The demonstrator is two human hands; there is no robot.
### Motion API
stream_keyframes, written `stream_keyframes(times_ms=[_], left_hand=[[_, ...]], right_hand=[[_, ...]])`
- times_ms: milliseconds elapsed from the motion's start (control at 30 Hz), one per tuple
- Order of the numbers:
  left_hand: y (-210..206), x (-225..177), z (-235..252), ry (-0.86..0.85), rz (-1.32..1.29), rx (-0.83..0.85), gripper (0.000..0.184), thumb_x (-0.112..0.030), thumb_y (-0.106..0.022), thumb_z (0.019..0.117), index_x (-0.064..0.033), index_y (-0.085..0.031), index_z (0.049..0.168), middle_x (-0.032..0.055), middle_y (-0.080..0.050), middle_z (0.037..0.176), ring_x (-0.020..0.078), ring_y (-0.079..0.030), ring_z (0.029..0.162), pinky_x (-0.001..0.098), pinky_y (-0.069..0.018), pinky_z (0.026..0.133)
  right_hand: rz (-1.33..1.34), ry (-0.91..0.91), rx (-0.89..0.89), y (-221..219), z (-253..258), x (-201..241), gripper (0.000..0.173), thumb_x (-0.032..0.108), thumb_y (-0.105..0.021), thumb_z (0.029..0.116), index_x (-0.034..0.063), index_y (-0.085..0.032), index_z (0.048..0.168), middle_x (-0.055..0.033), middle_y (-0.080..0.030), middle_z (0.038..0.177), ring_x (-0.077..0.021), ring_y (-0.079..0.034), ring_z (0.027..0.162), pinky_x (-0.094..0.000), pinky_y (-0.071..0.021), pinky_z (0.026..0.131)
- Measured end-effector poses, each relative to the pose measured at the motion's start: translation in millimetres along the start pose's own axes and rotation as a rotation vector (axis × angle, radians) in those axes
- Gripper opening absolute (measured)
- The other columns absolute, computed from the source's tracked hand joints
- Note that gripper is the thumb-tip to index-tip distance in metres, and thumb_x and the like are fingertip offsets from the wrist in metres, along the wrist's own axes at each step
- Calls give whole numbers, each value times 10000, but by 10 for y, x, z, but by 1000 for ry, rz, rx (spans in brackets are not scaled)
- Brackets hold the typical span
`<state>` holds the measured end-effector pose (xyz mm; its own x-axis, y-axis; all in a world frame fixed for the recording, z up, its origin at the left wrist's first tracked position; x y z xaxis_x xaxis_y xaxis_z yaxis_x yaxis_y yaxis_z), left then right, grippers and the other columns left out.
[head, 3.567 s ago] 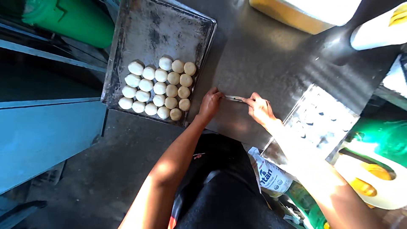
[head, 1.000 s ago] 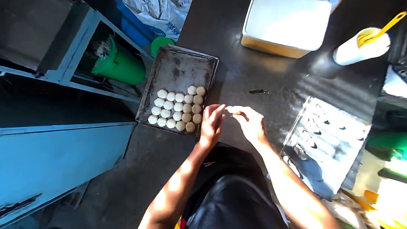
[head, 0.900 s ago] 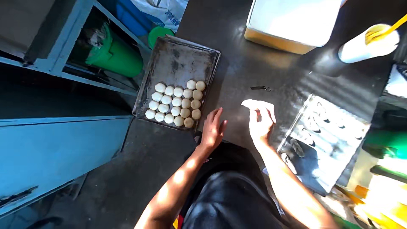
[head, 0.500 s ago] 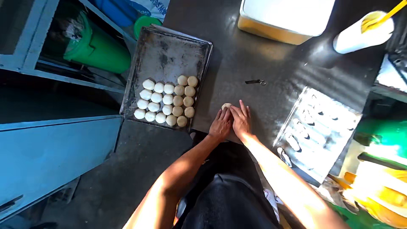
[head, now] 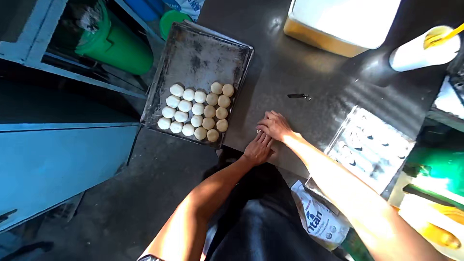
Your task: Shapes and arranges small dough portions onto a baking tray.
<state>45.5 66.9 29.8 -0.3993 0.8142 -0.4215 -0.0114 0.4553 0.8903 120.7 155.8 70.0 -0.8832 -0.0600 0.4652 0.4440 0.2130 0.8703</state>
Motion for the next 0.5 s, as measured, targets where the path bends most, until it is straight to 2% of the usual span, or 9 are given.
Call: stream_keyframes(times_ms=[33,100,200,267,300,367,400,433,500], left_hand=[[-46,33,-22,-23,12,10,675,-488,-270,1089,-2,-419,1533,197,-418,1594,345,-338,1517,513,-211,1271],[-123,81,-73,-72,14,46,696,-497,-231,1095,-8,-341,1578,194,-367,1627,339,-301,1536,519,-182,1276],[-192,109,-99,-108,-9,33,729,-530,-223,1088,-39,-232,1626,172,-238,1688,307,-179,1581,505,-119,1297],[-188,134,-70,-114,-29,-2,743,-543,-263,1080,-52,-206,1635,177,-141,1711,302,-87,1597,498,-107,1302],[-191,137,-70,-112,-33,-16,746,-547,-278,1077,-60,-205,1637,182,-121,1713,304,-66,1599,496,-107,1303],[-187,153,-74,-104,-33,-34,742,-548,-290,1073,-74,-212,1639,183,-116,1713,306,-62,1599,496,-106,1302],[-183,158,-82,-105,-28,-48,740,-549,-291,1072,-78,-218,1638,182,-124,1712,306,-70,1598,495,-110,1302],[-182,166,-79,-106,-21,-62,742,-551,-290,1070,-80,-219,1638,183,-127,1712,307,-76,1598,495,-110,1301],[-173,188,-60,-112,-10,-89,748,-558,-290,1065,-83,-218,1639,185,-129,1711,310,-81,1597,497,-110,1303]], right_hand=[[-9,10,33,-43,34,23,303,459,-619,984,203,-780,968,-75,-638,977,-256,-641,902,-468,-553,761],[-65,39,55,-153,104,43,394,478,-578,1010,123,-724,924,-116,-635,965,-292,-666,841,-484,-571,675],[-195,128,11,-258,388,30,629,543,-414,1058,29,-659,792,-150,-662,749,-340,-691,687,-518,-548,581],[-247,78,-113,-78,710,-40,657,541,-408,1059,18,-647,743,-164,-662,697,-363,-685,643,-544,-527,551],[-279,61,-261,11,791,-64,625,513,-440,1062,23,-638,726,-156,-657,691,-348,-677,633,-518,-519,542],[-352,61,-429,26,835,-67,532,461,-459,1075,42,-629,795,-150,-664,812,-328,-678,762,-474,-509,623],[-369,79,-391,1,855,-56,511,448,-436,1081,38,-635,850,-164,-661,893,-344,-676,857,-484,-521,670],[-373,112,-347,13,911,-81,526,454,-422,1082,32,-638,853,-173,-662,897,-357,-673,877,-495,-522,684],[-388,139,-317,106,1091,-210,603,496,-418,1072,29,-638,759,-154,-674,766,-341,-683,757,-494,-512,657]])
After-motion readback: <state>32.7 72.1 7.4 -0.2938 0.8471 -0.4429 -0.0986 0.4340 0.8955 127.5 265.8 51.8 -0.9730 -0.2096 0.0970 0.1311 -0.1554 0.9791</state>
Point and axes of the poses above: each hand's wrist, its own z-axis towards the middle knuckle, its own y-axis out of the back of the hand, x = y × z, the point moved 9 cm from there along z, towards the middle knuckle
